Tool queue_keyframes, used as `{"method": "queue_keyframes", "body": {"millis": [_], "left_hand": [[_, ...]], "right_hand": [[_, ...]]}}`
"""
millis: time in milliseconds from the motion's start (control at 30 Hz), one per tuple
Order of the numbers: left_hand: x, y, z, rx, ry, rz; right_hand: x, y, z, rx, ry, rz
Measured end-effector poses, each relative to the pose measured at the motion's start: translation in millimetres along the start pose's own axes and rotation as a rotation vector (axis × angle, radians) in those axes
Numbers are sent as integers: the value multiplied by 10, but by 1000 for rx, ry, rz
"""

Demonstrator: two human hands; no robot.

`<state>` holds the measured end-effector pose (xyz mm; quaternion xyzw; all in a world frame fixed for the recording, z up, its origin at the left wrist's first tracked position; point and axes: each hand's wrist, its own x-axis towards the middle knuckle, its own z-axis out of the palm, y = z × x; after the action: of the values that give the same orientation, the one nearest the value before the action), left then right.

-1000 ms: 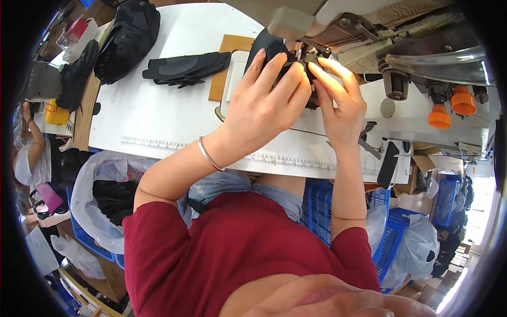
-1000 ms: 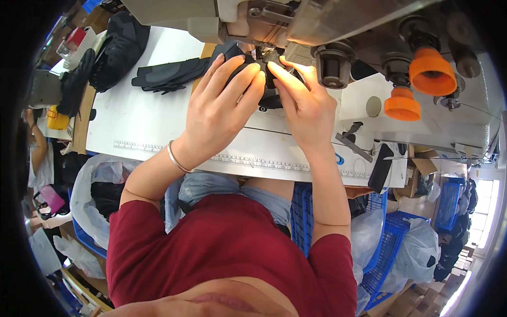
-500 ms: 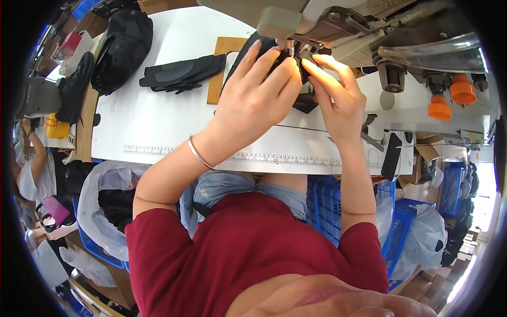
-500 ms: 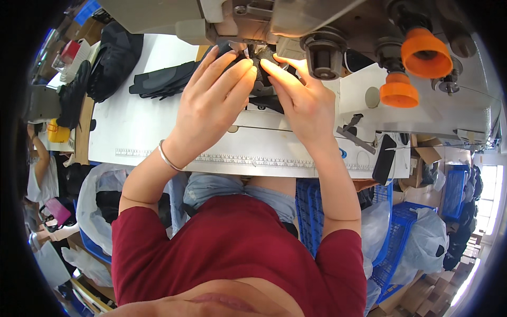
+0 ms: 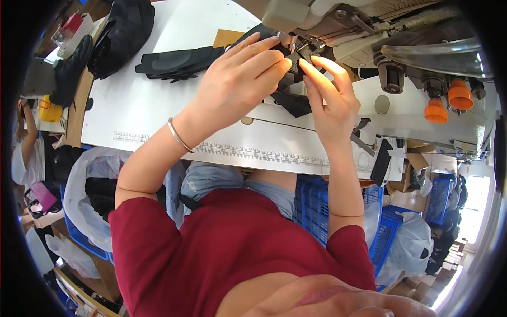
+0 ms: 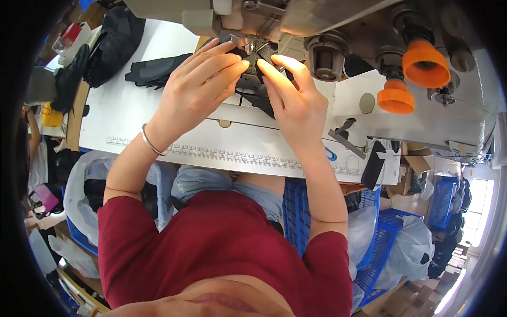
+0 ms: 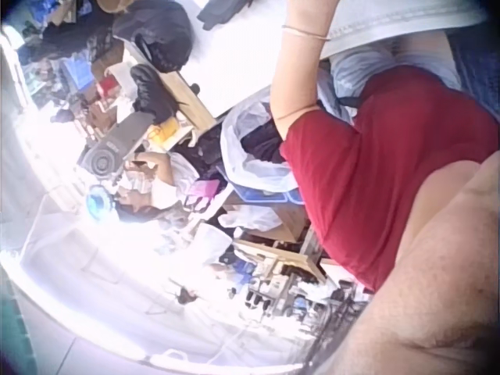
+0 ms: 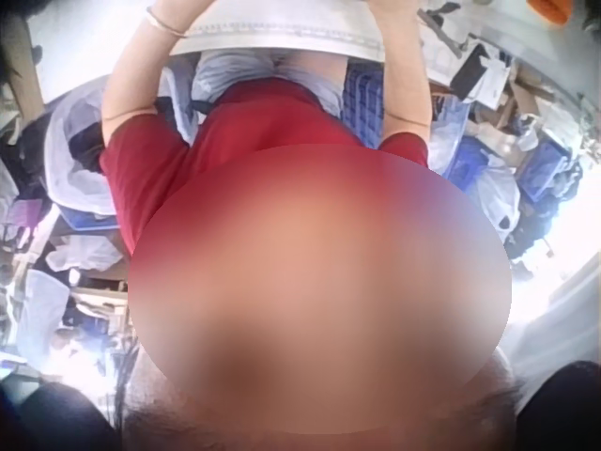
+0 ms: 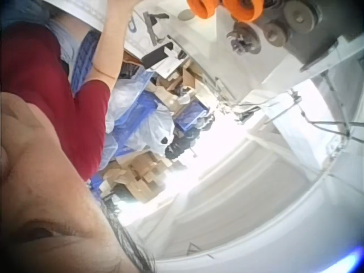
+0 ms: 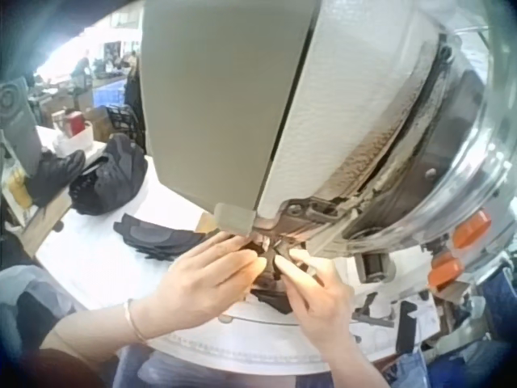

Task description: The person aligns shoe upper components and stitches them together using a sewing machine.

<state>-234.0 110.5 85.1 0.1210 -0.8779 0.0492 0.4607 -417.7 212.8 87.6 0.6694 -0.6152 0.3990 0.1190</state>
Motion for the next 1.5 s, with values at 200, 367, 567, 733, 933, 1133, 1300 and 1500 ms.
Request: {"method": "queue_keyframes", "body": {"millis": [200,367,567,733,933,1133,1300,1500], "left_hand": [[-29,-76,-6,-64,19,10],[-1,-120,-37,-99,4,36],[23,-178,3,-145,20,5],[41,-195,25,-143,-4,-29],[74,-242,-1,-178,-51,-100],[96,-287,9,-223,-20,-110],[89,-282,25,-236,-24,-140],[128,-385,-92,-532,-156,-315]], "right_hand": [[3,54,82,-31,96,-113],[-20,17,88,-99,95,-104],[9,57,92,-101,122,-104],[37,135,114,-94,186,-167],[94,117,124,-63,140,-89],[102,147,130,-68,139,-69],[94,153,167,-40,160,-63],[50,115,143,-32,135,4]]}}
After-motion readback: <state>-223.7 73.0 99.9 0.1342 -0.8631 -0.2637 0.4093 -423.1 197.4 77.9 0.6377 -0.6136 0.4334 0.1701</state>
